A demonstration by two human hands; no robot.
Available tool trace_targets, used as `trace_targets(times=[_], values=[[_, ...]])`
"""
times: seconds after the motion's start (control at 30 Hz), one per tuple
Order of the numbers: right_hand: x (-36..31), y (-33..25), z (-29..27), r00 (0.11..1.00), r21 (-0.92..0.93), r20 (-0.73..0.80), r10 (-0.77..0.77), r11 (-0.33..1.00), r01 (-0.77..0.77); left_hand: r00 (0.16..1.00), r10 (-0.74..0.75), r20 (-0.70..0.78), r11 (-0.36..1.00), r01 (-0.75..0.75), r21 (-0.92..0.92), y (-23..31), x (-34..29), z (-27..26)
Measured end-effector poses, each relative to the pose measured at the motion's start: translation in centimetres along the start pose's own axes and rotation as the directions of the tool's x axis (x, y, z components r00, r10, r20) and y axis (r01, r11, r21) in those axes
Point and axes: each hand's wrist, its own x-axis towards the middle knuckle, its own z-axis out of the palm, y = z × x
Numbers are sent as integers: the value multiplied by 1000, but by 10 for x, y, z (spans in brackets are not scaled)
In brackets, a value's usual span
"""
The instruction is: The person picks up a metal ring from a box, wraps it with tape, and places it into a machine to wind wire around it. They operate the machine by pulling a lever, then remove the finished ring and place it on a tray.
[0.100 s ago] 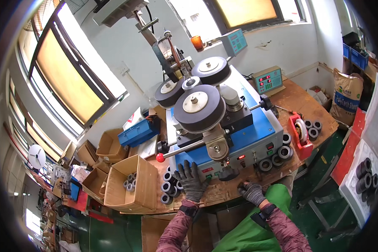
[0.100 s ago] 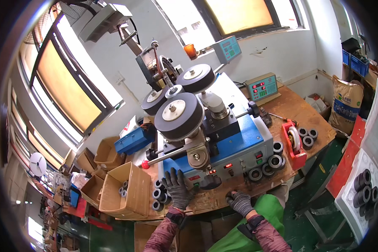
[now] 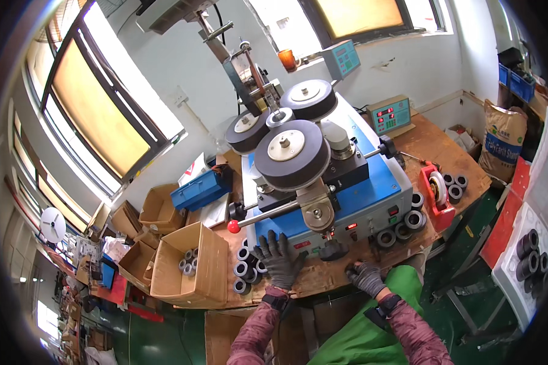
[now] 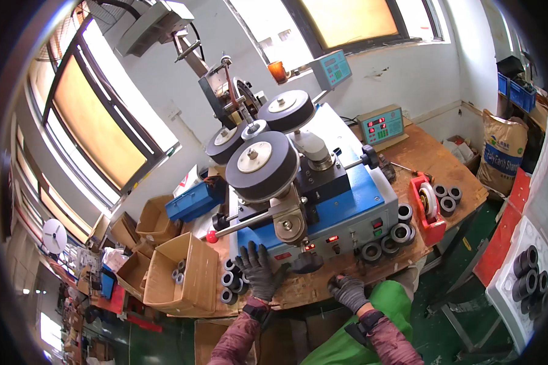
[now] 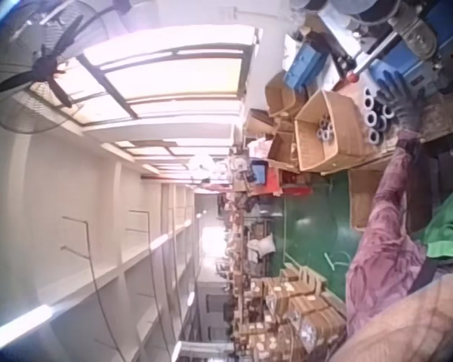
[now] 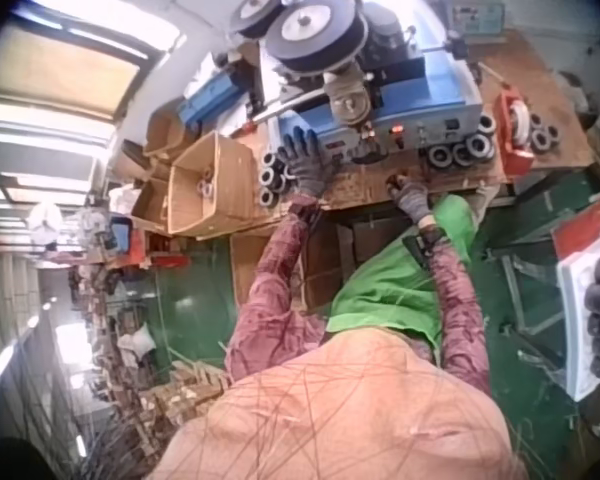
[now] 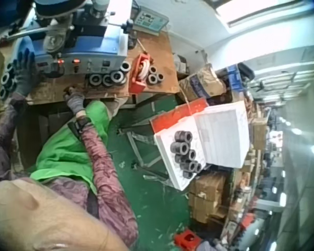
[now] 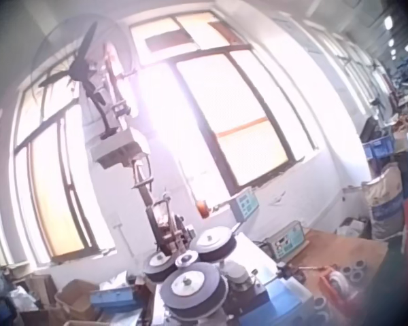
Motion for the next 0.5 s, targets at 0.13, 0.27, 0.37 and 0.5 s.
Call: trace_targets(times=[0.13, 0.27, 0.37, 0.5], values=[[0, 7, 3, 1000, -61, 14, 3, 998, -3, 999, -7, 32, 997, 10, -77, 3, 1, -11], [0, 2, -5, 996, 14, 89, -10, 1000, 9, 999, 4, 47, 988, 3, -154, -4, -1, -25], [3, 4, -25, 973, 237, 183, -140, 967, 95, 999, 26, 47, 979, -16, -202, -11, 5, -41], [27, -4, -125, 921, 383, 376, -107, 922, -49, 980, 168, -110, 947, -191, -259, -25, 38, -87]])
